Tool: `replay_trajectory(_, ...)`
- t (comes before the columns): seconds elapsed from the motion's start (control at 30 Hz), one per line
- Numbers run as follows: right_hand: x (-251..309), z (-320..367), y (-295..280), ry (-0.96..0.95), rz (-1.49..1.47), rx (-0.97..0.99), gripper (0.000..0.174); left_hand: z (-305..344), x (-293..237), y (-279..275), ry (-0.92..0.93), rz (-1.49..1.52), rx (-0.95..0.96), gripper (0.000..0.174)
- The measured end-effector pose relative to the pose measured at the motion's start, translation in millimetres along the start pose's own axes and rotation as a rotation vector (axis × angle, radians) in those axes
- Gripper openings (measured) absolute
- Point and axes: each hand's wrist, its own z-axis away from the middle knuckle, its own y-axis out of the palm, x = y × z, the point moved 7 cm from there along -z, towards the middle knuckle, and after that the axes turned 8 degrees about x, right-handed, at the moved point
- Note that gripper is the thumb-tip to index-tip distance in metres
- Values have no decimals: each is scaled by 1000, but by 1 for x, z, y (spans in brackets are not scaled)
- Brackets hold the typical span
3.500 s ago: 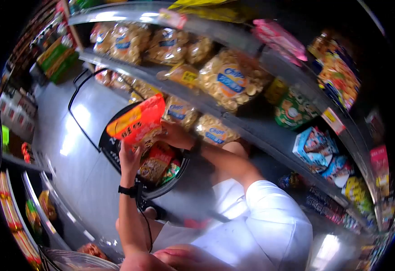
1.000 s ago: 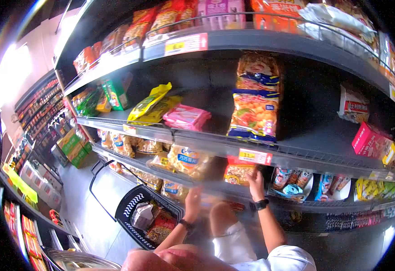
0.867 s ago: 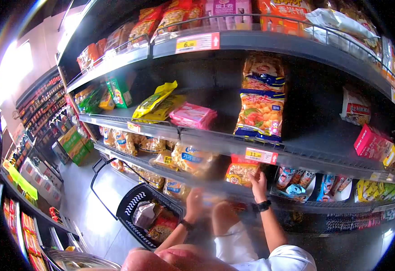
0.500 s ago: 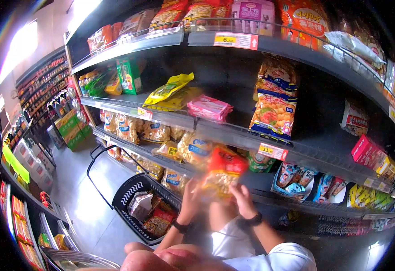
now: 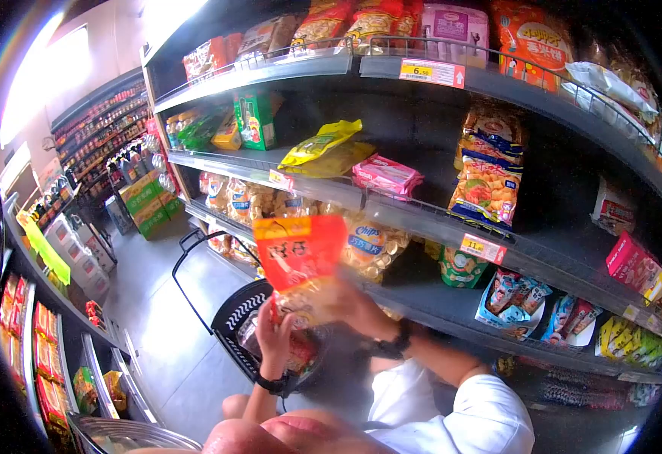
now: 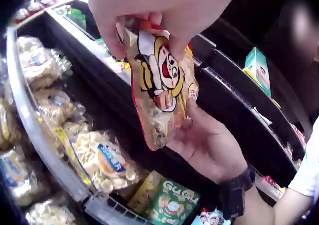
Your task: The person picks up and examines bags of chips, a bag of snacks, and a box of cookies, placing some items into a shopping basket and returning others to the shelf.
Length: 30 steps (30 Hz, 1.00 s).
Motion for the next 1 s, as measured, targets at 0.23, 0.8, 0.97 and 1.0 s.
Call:
replay_trajectory(0.23, 88, -99, 5, -290, 207, 62, 49, -68, -85, -46, 71, -49, -75, 55)
replay_trajectory(0.8, 341, -249, -134, -737, 817, -491, 50, -202, -214, 36, 346, 12, 223, 57)
replay_trajectory(0.97, 369, -295, -207, -535, 906, -642, 49, -231, -223, 82, 229, 185, 359, 53)
replay_trajectory(1.0, 377, -283, -204, -392, 877, -643, 46, -235, -216, 89, 213, 206, 379, 53)
